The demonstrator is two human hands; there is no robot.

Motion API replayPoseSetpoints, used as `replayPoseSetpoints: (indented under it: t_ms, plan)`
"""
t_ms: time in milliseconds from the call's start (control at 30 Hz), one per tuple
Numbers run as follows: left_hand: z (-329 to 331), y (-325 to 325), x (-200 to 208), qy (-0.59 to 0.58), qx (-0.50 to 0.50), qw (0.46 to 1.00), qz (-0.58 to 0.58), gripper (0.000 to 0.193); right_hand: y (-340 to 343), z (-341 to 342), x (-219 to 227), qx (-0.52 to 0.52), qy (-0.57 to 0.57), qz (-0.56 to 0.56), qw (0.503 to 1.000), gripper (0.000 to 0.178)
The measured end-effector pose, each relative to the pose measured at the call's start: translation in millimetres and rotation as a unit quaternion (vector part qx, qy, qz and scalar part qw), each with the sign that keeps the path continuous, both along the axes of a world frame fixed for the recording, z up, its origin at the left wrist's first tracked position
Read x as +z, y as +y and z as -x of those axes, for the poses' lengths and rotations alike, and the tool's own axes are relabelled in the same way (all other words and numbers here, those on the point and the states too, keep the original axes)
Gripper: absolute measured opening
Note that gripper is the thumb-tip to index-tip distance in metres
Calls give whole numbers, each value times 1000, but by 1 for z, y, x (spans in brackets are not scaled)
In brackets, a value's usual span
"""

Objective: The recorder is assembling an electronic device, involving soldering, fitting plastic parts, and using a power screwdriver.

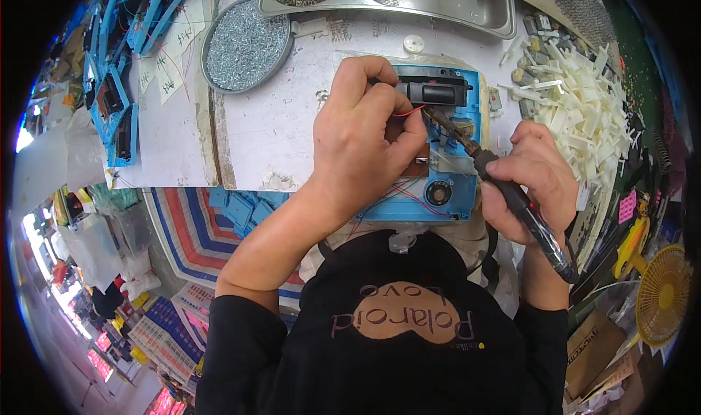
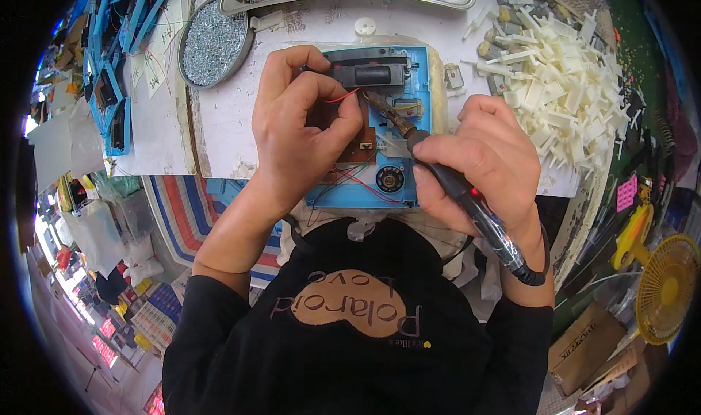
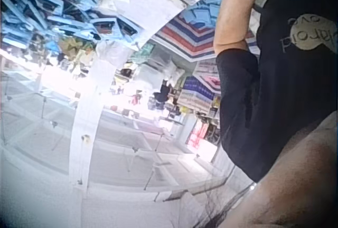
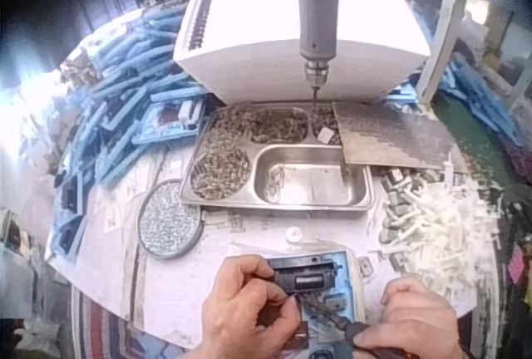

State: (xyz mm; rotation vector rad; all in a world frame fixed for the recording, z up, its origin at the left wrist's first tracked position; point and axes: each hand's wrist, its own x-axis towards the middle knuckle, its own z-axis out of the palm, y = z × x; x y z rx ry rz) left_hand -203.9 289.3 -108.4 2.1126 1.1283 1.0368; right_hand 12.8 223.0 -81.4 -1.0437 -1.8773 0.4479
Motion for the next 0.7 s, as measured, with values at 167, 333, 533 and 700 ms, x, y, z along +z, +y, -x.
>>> replayPoseSetpoints:
  t_ms: [167,333,533,700]
  plan:
    - [-1,-1,0,-5,3,1000,7,12,-6,-2,4,-5,-5,-1,1000,27]
    - [1,-1,-2,5,8,1000,-17,14,-16,-4,5,-17,7,0,1000,26]
    - [-1,0,-1,12,6,999,-34,14,-27,-9,5,-38,12,-1,999,25]
    - [0,-3,-3,10,14,1000,-14,11,-28,-9,5,-39,16,-2,999,24]
